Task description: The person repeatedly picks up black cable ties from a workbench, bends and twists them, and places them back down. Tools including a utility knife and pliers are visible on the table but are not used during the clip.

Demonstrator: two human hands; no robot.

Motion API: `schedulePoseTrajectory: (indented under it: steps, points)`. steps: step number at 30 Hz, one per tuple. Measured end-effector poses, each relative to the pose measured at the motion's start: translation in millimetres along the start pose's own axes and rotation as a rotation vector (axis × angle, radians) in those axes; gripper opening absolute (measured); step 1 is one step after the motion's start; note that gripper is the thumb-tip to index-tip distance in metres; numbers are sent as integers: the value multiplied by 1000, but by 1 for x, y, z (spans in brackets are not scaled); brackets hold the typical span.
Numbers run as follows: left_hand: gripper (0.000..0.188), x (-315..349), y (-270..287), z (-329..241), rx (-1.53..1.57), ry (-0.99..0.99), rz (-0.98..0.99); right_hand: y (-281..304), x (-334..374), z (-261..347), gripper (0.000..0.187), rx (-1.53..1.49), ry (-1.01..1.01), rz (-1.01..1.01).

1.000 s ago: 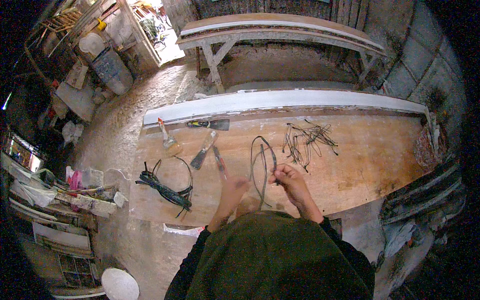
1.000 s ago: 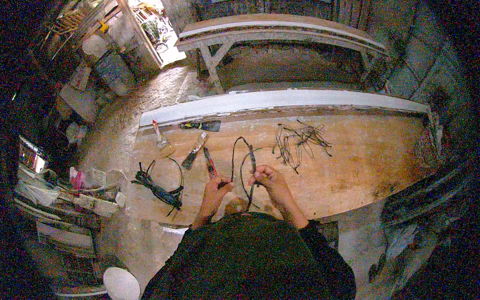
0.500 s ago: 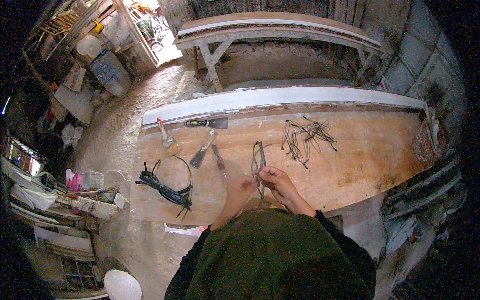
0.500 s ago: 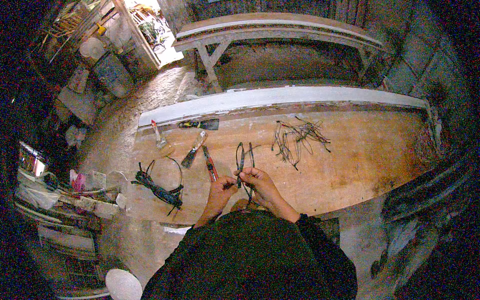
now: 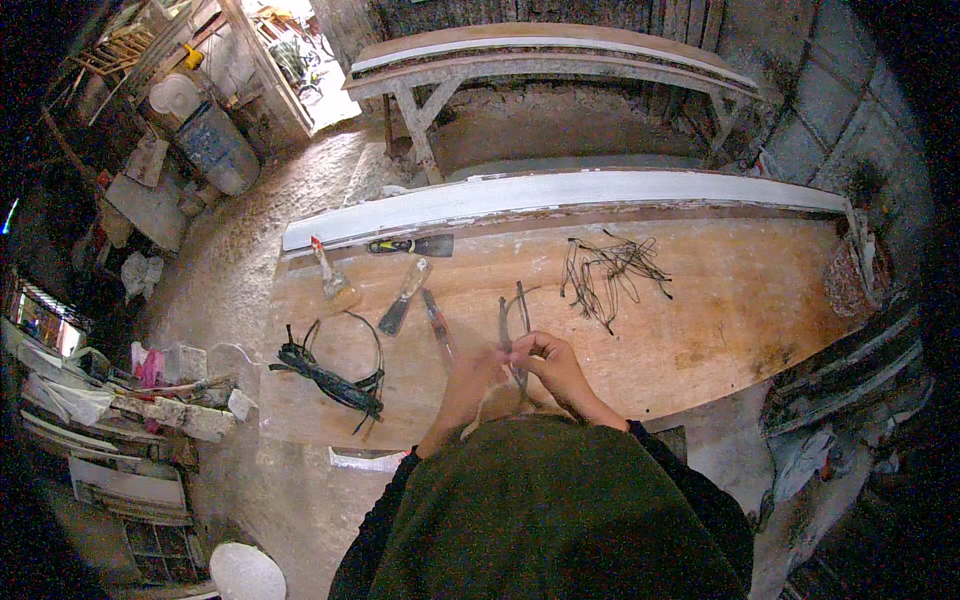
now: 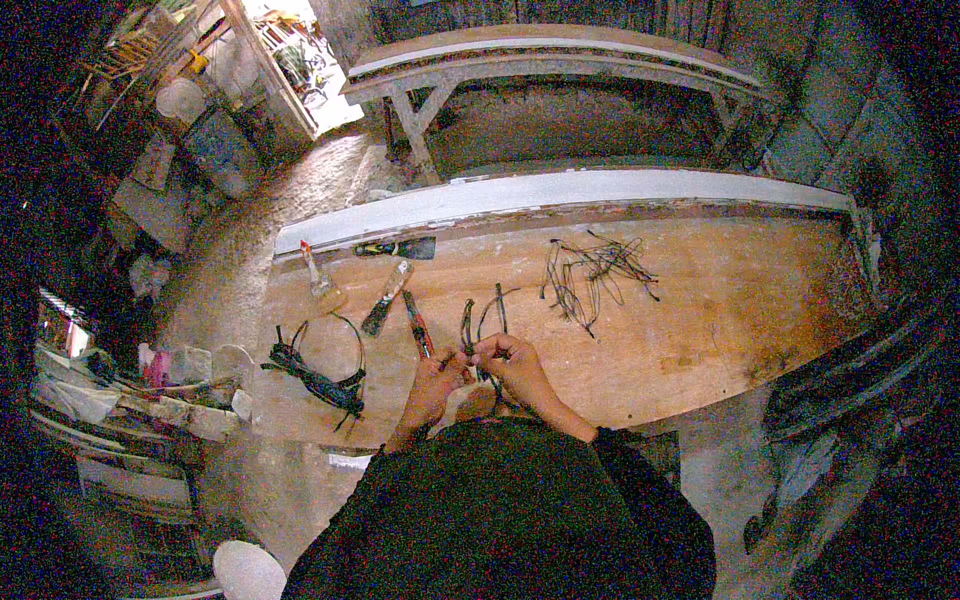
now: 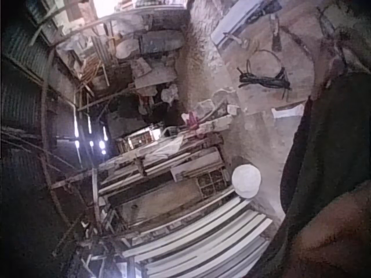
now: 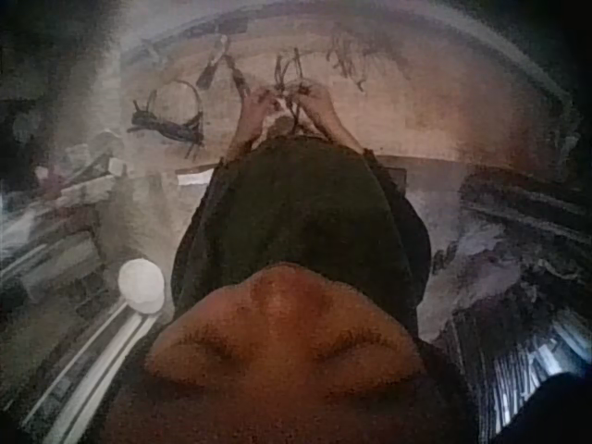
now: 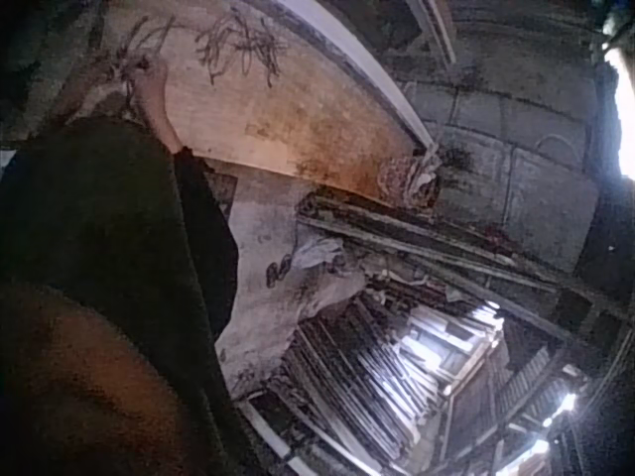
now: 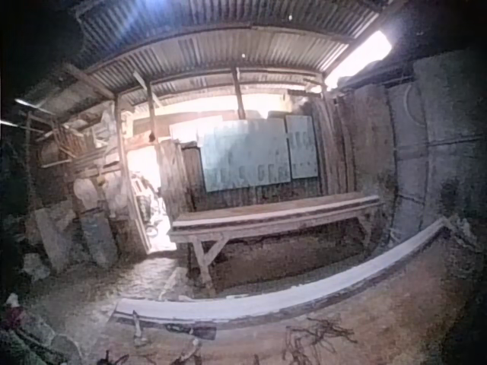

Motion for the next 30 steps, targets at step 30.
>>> schedulePoseTrajectory:
  steps: [30]
  points:
    - [16, 4, 36, -41, 302, -156, -177, -4, 12, 3, 7, 407, 182, -7]
Point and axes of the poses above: each hand's wrist, its own x-axis away from the middle knuckle, its own y-axis out of the back of the hand, z = x × y, the point moved 8 cm from there along -x, towards the middle knuckle, and after that the axes turned 3 degrees about -y, right-handed, at the moved point
